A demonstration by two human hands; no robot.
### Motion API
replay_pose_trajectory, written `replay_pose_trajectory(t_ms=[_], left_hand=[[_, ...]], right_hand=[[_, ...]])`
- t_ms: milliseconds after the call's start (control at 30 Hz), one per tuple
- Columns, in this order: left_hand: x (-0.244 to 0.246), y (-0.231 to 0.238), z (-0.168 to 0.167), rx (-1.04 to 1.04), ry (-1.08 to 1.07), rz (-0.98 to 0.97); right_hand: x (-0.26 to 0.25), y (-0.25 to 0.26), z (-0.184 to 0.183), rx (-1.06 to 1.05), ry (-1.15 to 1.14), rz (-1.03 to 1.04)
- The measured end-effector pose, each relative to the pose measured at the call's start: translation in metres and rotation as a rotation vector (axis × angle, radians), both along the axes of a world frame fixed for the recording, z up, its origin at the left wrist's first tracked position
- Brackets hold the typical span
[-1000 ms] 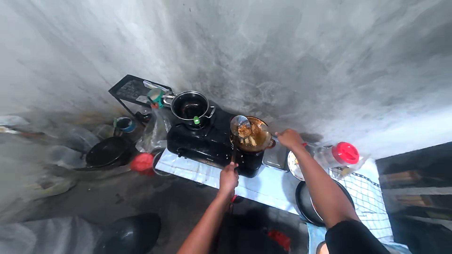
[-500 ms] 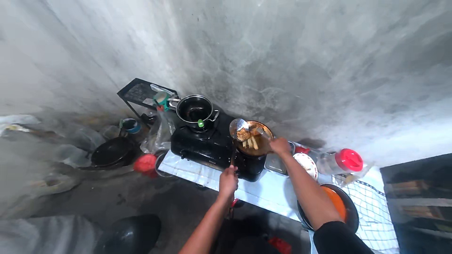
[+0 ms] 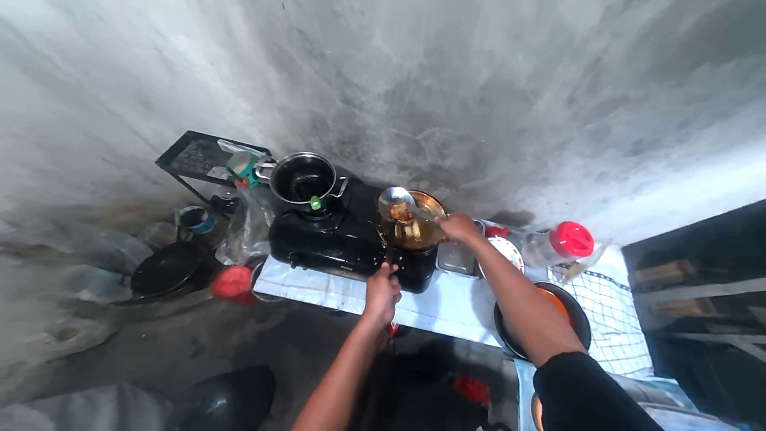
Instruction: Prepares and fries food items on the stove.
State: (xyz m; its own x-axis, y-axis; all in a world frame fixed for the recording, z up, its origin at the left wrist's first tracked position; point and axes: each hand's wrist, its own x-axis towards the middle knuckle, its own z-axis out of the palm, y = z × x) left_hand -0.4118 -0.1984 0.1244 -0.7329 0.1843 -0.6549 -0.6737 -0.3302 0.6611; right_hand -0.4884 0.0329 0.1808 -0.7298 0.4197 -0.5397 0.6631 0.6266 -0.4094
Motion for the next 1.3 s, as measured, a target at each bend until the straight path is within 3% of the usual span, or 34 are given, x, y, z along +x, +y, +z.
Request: replay_pose_trajectory(t_ms=[67,167,300,567,800,1033,1300], left_hand=[[-0.005,-0.003,0.002,0.016,-0.004,0.02],[-0.012,-0.007,0.009,0.021,0.012,0.044],[-0.019,-0.013,0.02,0.011,0.059,0.063],[-0.016,-0.026,0.02,-0.027,0.096,0.065],[-0.013,-0.027,0.015,-0.031,0.078,0.059],[-0.017,-0.014,0.018,-0.019,0.095,0.06],[-0.013,-0.018,0.016,-0.03,0.105,0.036]], right_hand=[[0.008,0.011,0.006,0.019,-0.008,-0.001],[0.011,0.023,-0.019,0.118,-0.012,0.016],[0.006,0.001,-0.044,0.175,-0.065,0.123],[0.009,-0.024,-0.043,0.487,0.018,0.217],[0.02,-0.024,-0.033,0.513,0.093,0.227],[0.031,-0.075,-0.047,0.43,0.127,0.306],[0.042,-0.047,-0.043,0.564,0.088,0.215]])
